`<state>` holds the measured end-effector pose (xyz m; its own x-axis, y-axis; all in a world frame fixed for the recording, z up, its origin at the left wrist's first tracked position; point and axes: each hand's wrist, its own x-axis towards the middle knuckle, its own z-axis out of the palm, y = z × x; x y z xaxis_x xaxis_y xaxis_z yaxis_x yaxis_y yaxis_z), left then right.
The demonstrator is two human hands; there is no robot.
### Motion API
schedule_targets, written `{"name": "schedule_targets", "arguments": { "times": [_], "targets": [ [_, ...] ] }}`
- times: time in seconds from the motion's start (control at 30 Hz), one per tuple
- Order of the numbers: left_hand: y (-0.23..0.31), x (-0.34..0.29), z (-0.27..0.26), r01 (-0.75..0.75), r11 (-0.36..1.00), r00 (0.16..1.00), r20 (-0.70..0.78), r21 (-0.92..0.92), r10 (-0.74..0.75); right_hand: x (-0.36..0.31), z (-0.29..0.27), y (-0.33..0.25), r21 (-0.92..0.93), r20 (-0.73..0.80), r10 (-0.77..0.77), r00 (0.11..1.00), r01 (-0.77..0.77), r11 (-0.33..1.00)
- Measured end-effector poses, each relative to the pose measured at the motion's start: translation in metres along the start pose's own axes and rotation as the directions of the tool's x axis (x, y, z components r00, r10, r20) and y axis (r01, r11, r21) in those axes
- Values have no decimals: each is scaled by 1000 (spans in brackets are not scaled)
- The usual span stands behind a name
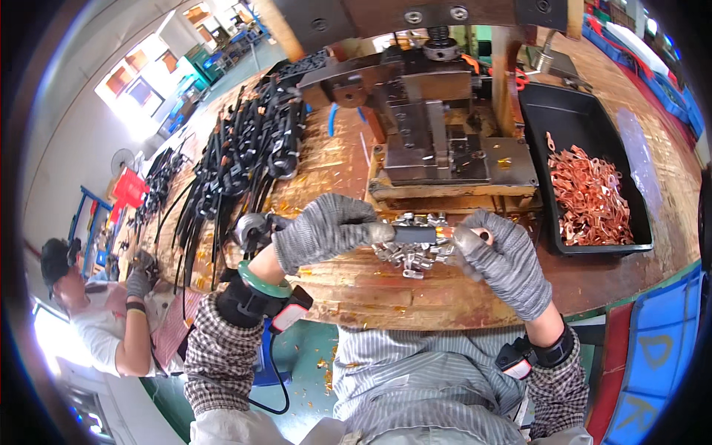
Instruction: Crimping metal terminals onto large electrical cables using a machine.
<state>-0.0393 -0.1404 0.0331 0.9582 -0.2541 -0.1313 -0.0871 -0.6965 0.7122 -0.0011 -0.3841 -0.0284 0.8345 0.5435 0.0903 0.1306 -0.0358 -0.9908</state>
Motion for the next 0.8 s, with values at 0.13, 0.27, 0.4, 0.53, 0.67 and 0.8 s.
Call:
{"name": "schedule_targets", "arguments": {
  "times": [0.13,0.27,0.4,0.53,0.67,0.8],
  "targets": [
    [-5,-14,8,0,995,1000,3,100,0,-11,7,5,245,257,154,954,-218,945],
    [-16,-22,22,-159,981,979,-112,114,172,-26,16,0,270,261,217,941,-287,919],
    [-20,-27,24,-200,978,971,-119,62,206,-45,32,2,287,76,67,995,-86,954],
    [-28,-38,24,-245,960,959,-110,138,260,-66,37,-8,163,18,127,992,-129,978],
    [-26,-41,25,-162,986,980,-106,45,166,-59,38,-7,294,19,178,984,-176,940],
    [-26,-43,31,-186,978,977,-88,94,194,-50,25,-4,209,169,238,956,-271,940]
  ]
}}
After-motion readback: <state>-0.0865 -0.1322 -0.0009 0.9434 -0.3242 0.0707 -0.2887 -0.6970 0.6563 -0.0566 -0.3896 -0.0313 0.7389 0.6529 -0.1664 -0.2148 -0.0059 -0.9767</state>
